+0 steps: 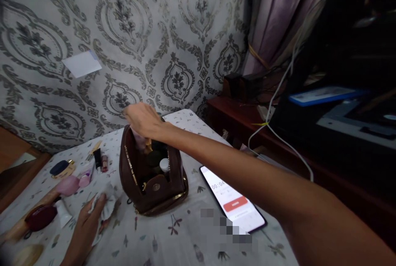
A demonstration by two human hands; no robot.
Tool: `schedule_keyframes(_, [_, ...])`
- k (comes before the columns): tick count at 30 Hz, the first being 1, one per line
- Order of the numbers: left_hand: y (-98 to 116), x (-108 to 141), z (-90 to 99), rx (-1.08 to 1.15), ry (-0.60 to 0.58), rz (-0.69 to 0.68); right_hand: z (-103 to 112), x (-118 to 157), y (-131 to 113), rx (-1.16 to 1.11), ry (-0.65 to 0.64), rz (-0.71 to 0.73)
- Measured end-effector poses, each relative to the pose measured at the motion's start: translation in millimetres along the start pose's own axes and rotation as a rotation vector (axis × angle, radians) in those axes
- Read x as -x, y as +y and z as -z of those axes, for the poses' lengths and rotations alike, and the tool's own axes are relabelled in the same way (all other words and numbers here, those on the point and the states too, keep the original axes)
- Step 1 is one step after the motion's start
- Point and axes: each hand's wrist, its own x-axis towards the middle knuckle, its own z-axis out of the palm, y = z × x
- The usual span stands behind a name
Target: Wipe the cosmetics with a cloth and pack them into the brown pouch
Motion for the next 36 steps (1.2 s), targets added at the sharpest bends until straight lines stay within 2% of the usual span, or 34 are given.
schedule_keyframes(3, [-3.4,-3.0,3.2,-0.020,-0.033,-0.067,9.4,10.2,11.5,0.074,0.192,0.030])
schedule_keyframes(5, [-4.4,-4.0,3.9,-0.023,-0.025,-0.104,13.3,16.6,20.4,0.127,0.233,-0.031])
schedule_keyframes(7, [-3.8,-3.7,4.0,-0.017,0.004,-0.118,15.1,22.5,27.9,0.174,0.185,-0.103])
schedule_keyframes(9, [-1.0,-2.2,4.0,-0.015,0.011,-0.087,15.4,27.9,32.7,0.192,0.071,-0.160])
schedule_keyframes(13, [7.2,1.3,4.8,-0.019,-0.063,-0.024,13.8,34.5,35.5,0.188,-0.118,-0.189])
schedule_keyframes(17, [8.7,0.5,6.3,0.013,-0.057,-0.071,14.0,33.5,36.8,0.198,-0.142,-0.179])
schedule_keyframes(22, [0.8,-4.5,8.7,-0.011,-0.088,-0.012,14.7,32.5,40.0,0.191,-0.147,-0.181])
schedule_keyframes(28, [-2.5,-5.9,7.5,-0.055,-0.018,-0.134,14.1,34.6,44.7,0.171,-0.140,-0.007])
schedule_keyframes(33, [-5.8,-8.1,5.0,-0.035,-0.103,0.027,23.5,30.4,48.8,0.045,-0.223,0.061])
schedule_keyframes(36, [-10.6,-8.2,2.6,0.009,-0.103,0.059,27.8,27.8,53.4,-0.032,-0.283,0.091])
